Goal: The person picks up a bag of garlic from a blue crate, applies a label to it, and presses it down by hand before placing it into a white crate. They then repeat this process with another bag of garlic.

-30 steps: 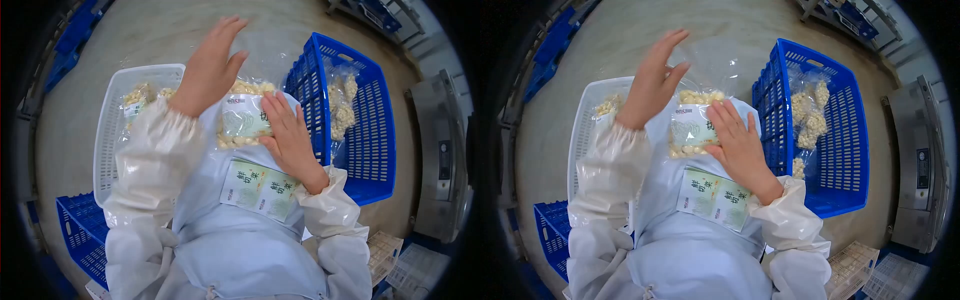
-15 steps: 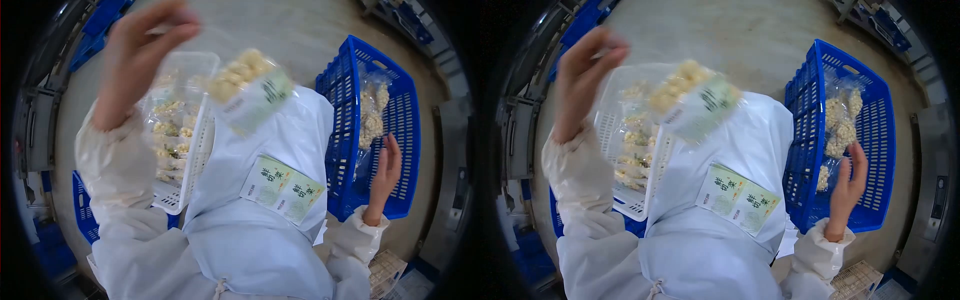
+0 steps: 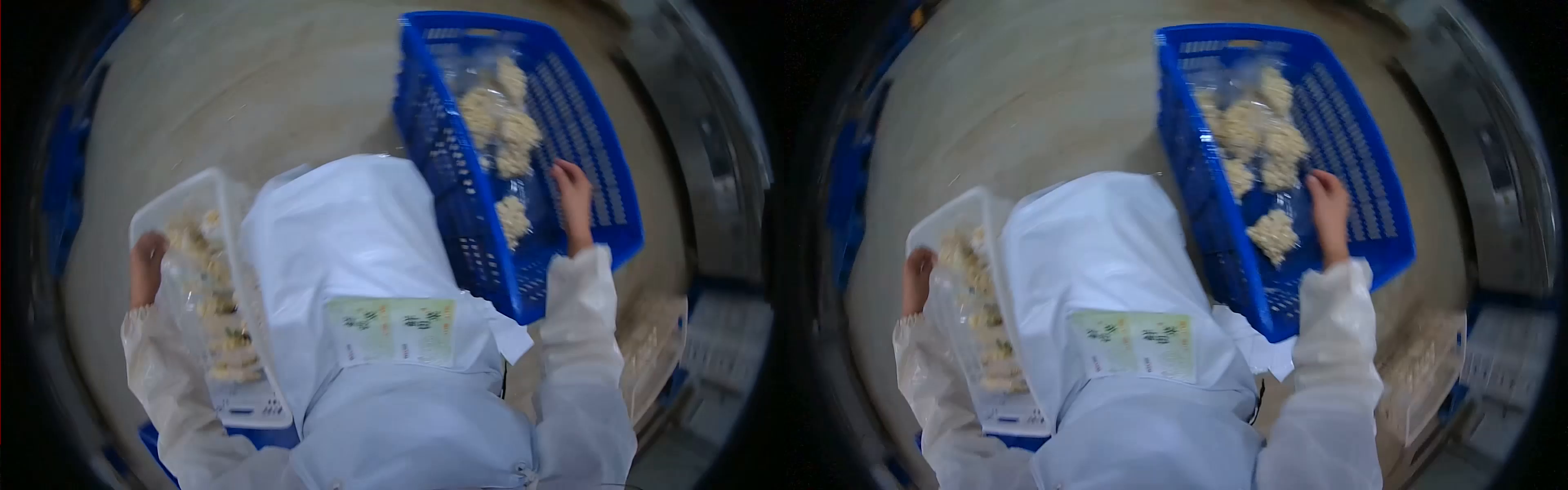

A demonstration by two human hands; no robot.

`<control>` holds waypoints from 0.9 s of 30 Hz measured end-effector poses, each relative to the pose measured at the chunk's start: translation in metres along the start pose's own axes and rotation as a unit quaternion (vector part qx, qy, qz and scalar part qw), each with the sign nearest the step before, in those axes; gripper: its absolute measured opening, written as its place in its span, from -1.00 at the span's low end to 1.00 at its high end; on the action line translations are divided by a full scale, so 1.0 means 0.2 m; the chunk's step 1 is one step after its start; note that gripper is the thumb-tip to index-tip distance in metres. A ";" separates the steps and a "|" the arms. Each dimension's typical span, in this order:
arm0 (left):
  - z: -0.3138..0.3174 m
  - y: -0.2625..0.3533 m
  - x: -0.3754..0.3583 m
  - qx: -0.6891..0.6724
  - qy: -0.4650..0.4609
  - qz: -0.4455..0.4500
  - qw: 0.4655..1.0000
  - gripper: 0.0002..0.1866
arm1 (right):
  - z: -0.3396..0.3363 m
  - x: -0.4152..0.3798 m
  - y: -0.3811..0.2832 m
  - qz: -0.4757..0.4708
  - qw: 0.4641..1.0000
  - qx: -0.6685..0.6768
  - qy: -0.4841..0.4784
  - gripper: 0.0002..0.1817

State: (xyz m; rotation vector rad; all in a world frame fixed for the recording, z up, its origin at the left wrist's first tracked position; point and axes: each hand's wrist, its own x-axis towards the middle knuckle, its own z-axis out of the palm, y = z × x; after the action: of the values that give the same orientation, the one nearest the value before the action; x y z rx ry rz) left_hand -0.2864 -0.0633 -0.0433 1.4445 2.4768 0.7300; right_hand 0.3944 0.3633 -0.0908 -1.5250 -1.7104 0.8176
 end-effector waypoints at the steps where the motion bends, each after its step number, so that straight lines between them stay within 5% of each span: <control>1: 0.07 -0.04 0.05 -0.003 -0.032 -0.038 0.999 -0.95 | 0.02 0.04 0.08 0.011 1.000 0.018 0.018 -0.66; 7: 0.43 -0.20 0.41 0.043 -0.010 -0.068 0.997 -0.92 | 0.23 0.36 0.88 0.105 0.985 -0.129 -0.042 -0.67; 10: 0.51 -0.24 0.53 0.138 -0.030 -0.086 0.986 -0.89 | 0.36 0.38 0.91 0.111 0.971 -0.192 -0.092 -0.65; 13: 0.55 -0.28 0.57 0.196 -0.006 -0.088 0.977 -0.89 | 0.52 0.48 0.97 0.214 0.956 -0.184 -0.080 -0.68; 14: 0.55 -0.29 0.58 0.190 0.000 -0.097 0.977 -0.89 | 0.59 0.52 1.00 0.137 0.963 -0.227 -0.055 -0.60; 21: 0.56 -0.38 0.54 0.119 -0.005 -0.170 0.978 -0.87 | 0.96 0.94 0.38 -0.044 0.962 -0.261 0.064 -0.53; 22: 0.55 -0.36 0.51 0.138 0.010 -0.125 0.983 -0.84 | 1.01 1.02 0.28 -0.070 0.953 -0.284 0.076 -0.54; 24: 0.50 -0.26 0.45 0.174 0.040 -0.033 0.983 -0.78 | 1.09 1.16 0.12 -0.109 0.935 -0.323 0.098 -0.59; 27: 0.48 0.08 0.39 0.146 0.065 -0.115 0.980 -0.70 | 1.20 1.37 0.02 -0.121 0.911 -0.379 0.109 -0.69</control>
State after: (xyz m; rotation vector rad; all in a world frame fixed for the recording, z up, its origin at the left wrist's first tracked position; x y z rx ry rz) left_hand -0.2755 0.0410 -0.1116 1.1950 2.8878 0.4435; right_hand 0.1795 0.6351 -0.2053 -1.7350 -2.1029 -0.1921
